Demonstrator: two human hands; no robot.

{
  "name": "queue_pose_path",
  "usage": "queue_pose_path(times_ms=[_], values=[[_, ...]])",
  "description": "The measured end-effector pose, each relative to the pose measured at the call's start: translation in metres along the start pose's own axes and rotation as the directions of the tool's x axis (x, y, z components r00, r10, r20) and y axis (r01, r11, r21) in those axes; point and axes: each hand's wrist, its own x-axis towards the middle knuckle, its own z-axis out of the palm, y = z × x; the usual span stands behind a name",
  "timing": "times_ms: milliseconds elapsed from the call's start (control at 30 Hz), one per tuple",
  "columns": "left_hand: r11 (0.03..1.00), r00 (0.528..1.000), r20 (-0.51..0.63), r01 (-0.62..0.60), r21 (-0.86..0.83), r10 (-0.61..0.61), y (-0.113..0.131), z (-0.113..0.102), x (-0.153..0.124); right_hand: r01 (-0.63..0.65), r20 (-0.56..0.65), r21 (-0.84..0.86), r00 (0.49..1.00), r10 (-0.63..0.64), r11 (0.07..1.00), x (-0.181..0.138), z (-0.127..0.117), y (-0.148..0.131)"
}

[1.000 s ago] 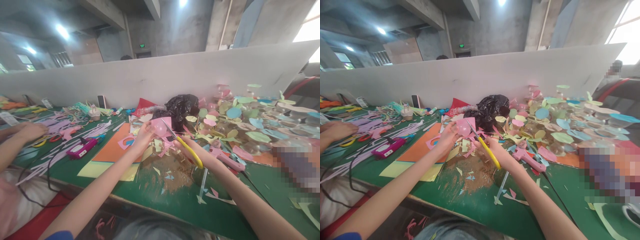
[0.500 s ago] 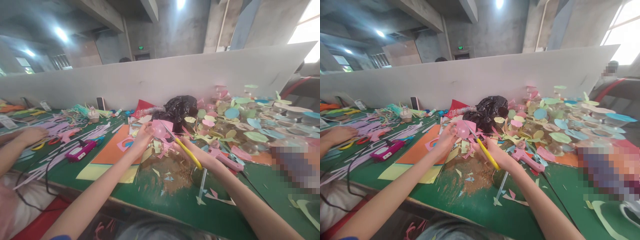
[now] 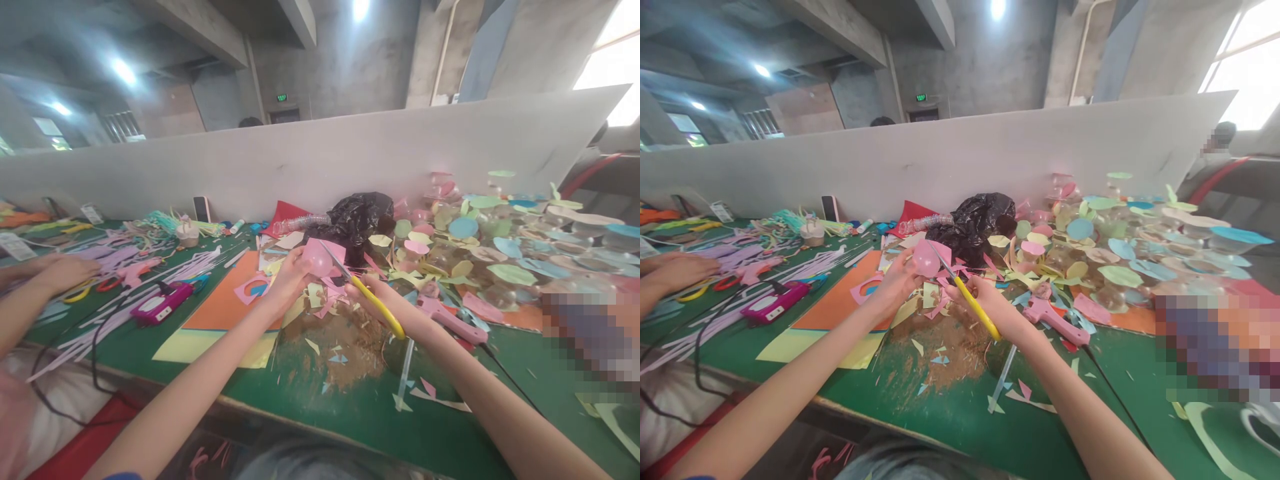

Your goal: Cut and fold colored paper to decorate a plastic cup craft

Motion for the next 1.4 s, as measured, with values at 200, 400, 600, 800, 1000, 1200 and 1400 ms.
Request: queue_pose_path(times_ms=[200,400,600,800,1000,1200,1400], values=[[1.0,0.997,-0.076,0.011,-0.028,-0.013,0.0004,0.0012,0.0011,-0.01,-0.022,-0.003,1.0,0.01,1.0,-0.0008,-0.0013,-0.0011],[0.998,0.995,-0.101,-0.011,-0.062,0.005,-0.0007,-0.0021,0.0038,-0.013,-0.002,-0.003,1.0,0.013,1.0,-0.0005,-0.0011,0.0017],[0.998,0.995,-0.1,-0.014,-0.064,0.008,0.0023,-0.0039,0.0048,0.035,0.005,0.095,0.999,-0.035,0.995,-0.0043,-0.0025,-0.0021],[0.999,0.996,-0.088,-0.023,-0.038,0.02,0.003,-0.006,0.0051,-0.028,0.043,0.122,0.999,0.022,0.992,-0.0031,0.0011,-0.0029],[0.997,0.991,-0.116,-0.071,-0.018,0.068,-0.0006,-0.0034,0.0047,0.0,0.054,0.103,0.999,-0.005,0.995,-0.002,0.0001,-0.0061],[0.998,0.989,-0.131,-0.065,0.001,0.065,-0.0001,-0.0049,0.0046,0.045,0.018,0.021,0.999,-0.045,0.999,-0.0016,0.0008,-0.0051],[0.998,0.996,-0.067,-0.051,0.027,0.053,-0.0024,-0.0067,0.0038,0.008,0.035,0.026,0.999,-0.009,1.0,-0.0006,0.0048,-0.0057]])
